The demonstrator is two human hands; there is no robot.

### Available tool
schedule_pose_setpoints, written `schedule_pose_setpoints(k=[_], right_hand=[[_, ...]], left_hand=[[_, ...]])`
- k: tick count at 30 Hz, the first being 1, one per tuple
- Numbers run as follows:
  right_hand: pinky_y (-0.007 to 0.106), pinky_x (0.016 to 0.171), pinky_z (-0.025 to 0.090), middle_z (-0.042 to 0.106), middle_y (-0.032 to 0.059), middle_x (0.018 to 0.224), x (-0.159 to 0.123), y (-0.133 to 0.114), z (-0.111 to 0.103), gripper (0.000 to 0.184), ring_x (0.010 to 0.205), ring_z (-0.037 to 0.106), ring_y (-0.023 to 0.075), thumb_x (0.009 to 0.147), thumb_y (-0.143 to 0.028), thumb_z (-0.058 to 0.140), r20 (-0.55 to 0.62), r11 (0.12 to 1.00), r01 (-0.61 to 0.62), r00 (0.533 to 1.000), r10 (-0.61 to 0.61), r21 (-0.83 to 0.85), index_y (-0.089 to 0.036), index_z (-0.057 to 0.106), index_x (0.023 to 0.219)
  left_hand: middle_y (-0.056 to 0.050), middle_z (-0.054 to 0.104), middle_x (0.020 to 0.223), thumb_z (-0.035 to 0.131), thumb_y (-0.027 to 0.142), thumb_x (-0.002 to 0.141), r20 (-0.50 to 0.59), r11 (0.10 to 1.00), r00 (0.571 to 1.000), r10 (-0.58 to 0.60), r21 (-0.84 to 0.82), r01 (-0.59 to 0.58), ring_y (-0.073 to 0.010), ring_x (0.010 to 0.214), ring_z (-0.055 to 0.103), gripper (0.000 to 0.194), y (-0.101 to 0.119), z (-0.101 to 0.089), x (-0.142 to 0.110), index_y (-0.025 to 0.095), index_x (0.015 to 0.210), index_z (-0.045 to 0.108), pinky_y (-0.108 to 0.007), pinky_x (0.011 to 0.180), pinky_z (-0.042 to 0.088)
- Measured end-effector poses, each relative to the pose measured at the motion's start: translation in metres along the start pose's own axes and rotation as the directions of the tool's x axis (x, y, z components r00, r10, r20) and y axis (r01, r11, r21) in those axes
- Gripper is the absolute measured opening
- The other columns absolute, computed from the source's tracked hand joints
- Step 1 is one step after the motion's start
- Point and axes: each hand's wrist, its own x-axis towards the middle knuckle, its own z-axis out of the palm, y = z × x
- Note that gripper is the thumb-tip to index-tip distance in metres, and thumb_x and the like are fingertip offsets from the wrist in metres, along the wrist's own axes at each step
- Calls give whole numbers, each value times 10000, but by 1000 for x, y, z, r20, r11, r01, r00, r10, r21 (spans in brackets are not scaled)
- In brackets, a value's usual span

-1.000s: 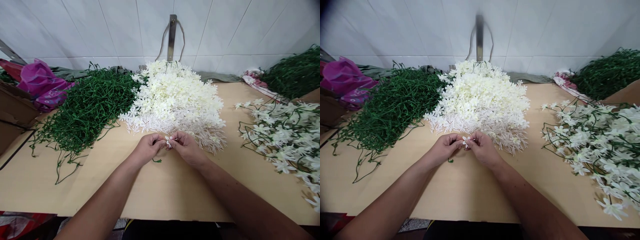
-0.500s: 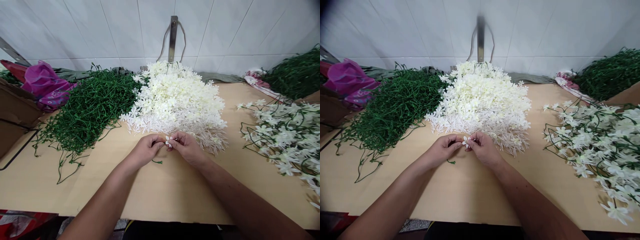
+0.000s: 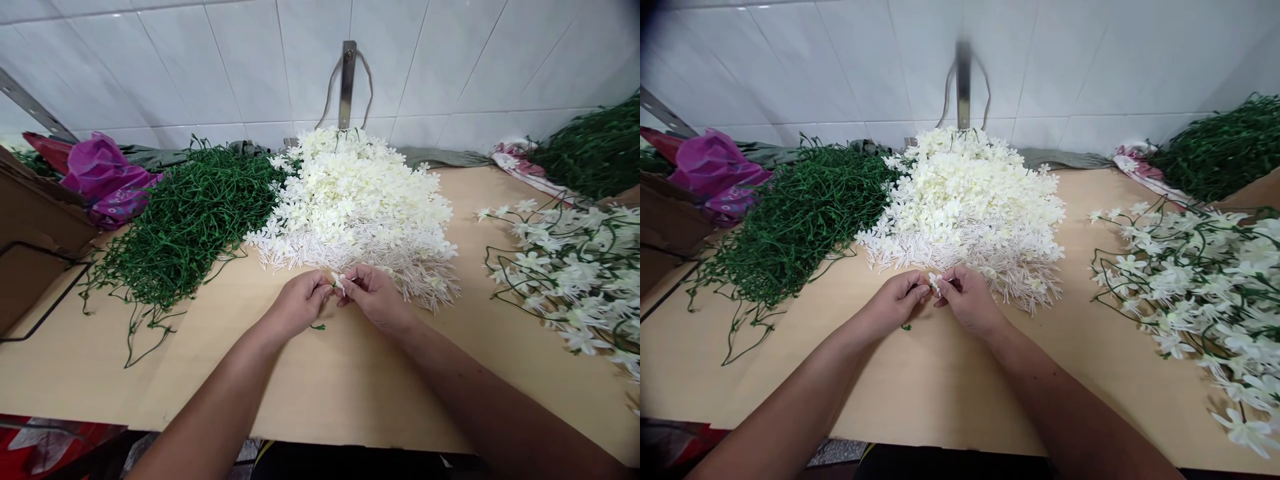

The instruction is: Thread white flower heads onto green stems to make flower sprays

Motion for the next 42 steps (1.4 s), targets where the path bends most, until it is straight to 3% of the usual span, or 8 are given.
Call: schedule_pose_setpoints(k=[9,18,26,33,42], right_hand=[[269,572,521,519,-25,613,-1,1,2,290,593,543,91,670,-426,585,-26,999,32,999,-32,-23,-176,439,662],[239,503,481,515,-37,569,5,0,-5,193,492,567,90,706,-296,562,17,986,-5,1000,8,-167,-175,421,651],[250,535,455,492,-41,527,2,0,-1,154,508,536,93,715,-238,533,9,987,22,1000,-21,-157,-182,404,651],[265,541,453,517,-23,533,5,-2,-4,167,499,503,92,726,-288,511,45,989,42,998,-36,-140,-180,417,641],[264,559,442,537,-23,538,5,-1,-3,150,545,554,124,709,-206,524,78,973,-15,996,34,-230,-197,388,646]], left_hand=[[33,403,557,367,299,787,-4,1000,1000,6,-30,-6,-79,495,346,214,-3,2,4,172,652,473,-186,461,288],[39,364,531,316,302,815,16,999,1000,25,31,-25,-74,475,322,251,-9,3,5,175,624,419,-184,442,287],[54,342,518,350,333,805,58,990,996,-72,-119,78,-57,441,281,246,-4,4,7,170,629,401,-178,411,246],[55,331,510,361,356,800,67,984,995,-69,-159,79,-55,440,279,274,0,1,7,164,606,390,-187,418,229],[53,347,515,363,295,799,140,973,989,-46,-219,76,-51,438,258,238,3,3,5,158,610,405,-182,420,223]])
